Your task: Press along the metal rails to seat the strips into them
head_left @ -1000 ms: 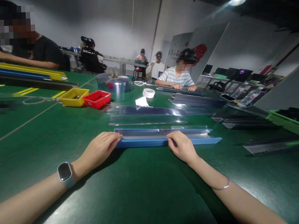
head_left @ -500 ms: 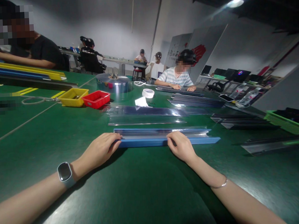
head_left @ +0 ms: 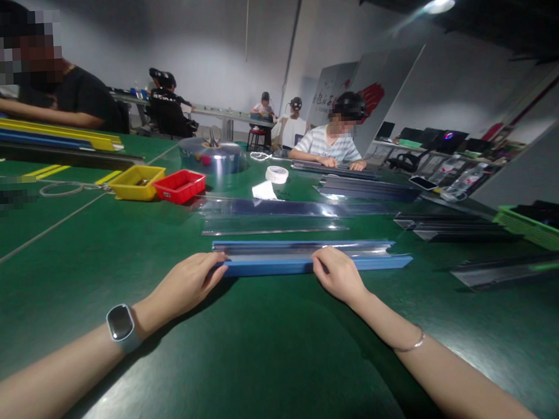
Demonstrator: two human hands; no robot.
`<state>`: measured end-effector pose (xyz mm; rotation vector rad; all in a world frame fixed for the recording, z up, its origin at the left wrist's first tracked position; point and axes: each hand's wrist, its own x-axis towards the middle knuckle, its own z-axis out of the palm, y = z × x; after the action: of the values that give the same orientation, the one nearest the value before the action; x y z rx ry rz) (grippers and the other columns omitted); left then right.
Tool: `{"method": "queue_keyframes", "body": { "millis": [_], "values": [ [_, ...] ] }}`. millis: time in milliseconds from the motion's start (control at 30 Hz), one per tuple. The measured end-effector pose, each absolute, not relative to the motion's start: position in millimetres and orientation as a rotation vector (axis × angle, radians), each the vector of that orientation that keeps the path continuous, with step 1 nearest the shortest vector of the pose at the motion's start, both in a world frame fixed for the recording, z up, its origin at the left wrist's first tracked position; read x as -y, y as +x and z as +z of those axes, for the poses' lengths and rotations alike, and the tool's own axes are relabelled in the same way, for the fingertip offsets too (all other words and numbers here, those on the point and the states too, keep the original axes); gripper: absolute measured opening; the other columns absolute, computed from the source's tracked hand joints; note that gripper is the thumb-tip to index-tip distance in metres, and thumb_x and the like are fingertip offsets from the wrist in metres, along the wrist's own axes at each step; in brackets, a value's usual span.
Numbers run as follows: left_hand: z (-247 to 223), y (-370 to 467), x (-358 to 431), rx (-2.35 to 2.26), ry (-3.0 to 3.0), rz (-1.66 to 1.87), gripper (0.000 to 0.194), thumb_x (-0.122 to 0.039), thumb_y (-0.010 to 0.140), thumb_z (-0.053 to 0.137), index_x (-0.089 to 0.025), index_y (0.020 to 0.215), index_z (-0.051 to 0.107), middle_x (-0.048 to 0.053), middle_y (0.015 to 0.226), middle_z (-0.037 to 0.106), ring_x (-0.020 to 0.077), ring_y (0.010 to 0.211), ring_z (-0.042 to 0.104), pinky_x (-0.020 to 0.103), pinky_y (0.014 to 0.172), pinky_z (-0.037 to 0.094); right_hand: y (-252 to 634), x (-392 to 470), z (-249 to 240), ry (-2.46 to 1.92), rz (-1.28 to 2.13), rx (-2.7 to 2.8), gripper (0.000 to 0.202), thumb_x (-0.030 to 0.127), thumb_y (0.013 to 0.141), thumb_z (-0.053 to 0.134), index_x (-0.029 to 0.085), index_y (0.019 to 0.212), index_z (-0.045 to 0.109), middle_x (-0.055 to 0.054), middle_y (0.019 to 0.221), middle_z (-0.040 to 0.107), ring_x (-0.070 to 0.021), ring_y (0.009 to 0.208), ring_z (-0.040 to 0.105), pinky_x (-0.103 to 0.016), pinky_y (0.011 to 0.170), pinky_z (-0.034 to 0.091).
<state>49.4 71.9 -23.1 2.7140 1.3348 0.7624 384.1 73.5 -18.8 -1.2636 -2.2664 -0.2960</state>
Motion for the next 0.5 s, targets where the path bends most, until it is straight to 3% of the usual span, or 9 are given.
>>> {"method": "queue_keyframes", "body": {
  "millis": [500],
  "values": [
    [-20.6,50.3,-70.3,-1.375,2.696,0.703,0.033,-0.039,0.086,0.032,-0.021,0.109,0.048,0.006,0.105,0.058,0.0188,0.092,0.055,0.035,0.082,0.044,383.9,-75.3,-20.3,-1.354,-0.288,2.319,0.024,0.023,0.087,0.033,0.017,0.076,0.054,-0.004,0.07,0.056,-0.0147,0.07,0.049,-0.027,0.07,0.035]
  ]
}}
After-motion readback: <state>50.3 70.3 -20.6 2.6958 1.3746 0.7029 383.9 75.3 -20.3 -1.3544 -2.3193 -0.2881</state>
